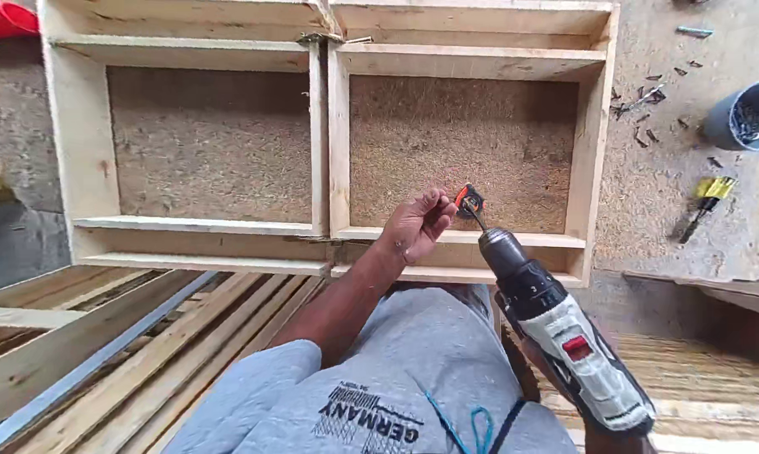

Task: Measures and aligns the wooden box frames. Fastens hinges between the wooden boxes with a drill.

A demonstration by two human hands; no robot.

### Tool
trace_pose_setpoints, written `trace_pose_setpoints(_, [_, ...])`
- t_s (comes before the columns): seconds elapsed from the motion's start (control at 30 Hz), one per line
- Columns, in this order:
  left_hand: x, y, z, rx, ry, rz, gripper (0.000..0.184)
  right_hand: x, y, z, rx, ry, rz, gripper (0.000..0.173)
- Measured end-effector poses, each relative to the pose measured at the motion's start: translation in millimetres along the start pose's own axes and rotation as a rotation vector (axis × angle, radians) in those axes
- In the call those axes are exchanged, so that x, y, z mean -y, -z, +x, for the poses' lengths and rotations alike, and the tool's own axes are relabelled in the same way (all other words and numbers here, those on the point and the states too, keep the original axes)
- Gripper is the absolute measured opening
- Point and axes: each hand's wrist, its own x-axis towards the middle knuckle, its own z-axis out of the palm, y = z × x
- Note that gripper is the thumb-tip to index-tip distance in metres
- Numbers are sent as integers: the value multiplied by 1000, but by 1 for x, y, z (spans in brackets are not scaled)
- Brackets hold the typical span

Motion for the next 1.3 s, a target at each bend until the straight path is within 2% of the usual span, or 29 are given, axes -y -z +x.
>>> trace_pose_setpoints(0.03, [-3,10,-12,17,8,-3,24,22,-24,-10,33,172,64,30])
trace_pose_setpoints(0.1, [-14,28,-39,39,17,9,22,61,-69,-27,72,294,150,36])
trace_pose_setpoints(0.17, [-25,49,-64,56,30,24,19,82,-106,-48,50,268,132,39])
trace_pose_setpoints(0.3, [-37,99,-102,36,98,-6,11,85,-161,-88,-23,309,-1,43])
trace_pose_setpoints(0.5, [-37,147,-138,19,151,-42,10,93,-209,-128,-68,306,-76,39])
trace_pose_setpoints(0.6, [-39,155,-145,15,114,-10,6,99,-212,-134,-41,301,-51,33])
trace_pose_setpoints(0.67, [-39,158,-146,-24,60,105,2,107,-207,-133,4,287,-41,30])
trace_pose_setpoints(0.77, [-35,160,-144,-96,-5,303,8,114,-194,-125,78,307,-164,37])
trace_pose_setpoints(0.93, [-28,157,-142,-168,101,304,11,106,-175,-107,157,393,-340,41])
trace_pose_setpoints(1.03, [-20,159,-140,-192,40,381,10,93,-169,-101,192,403,-360,39])
trace_pose_setpoints(1.13, [-17,160,-140,-184,61,262,7,84,-172,-97,189,411,-266,38])
trace_pose_setpoints(1.3, [-5,173,-137,-206,-15,182,7,78,-181,-97,223,260,-60,45])
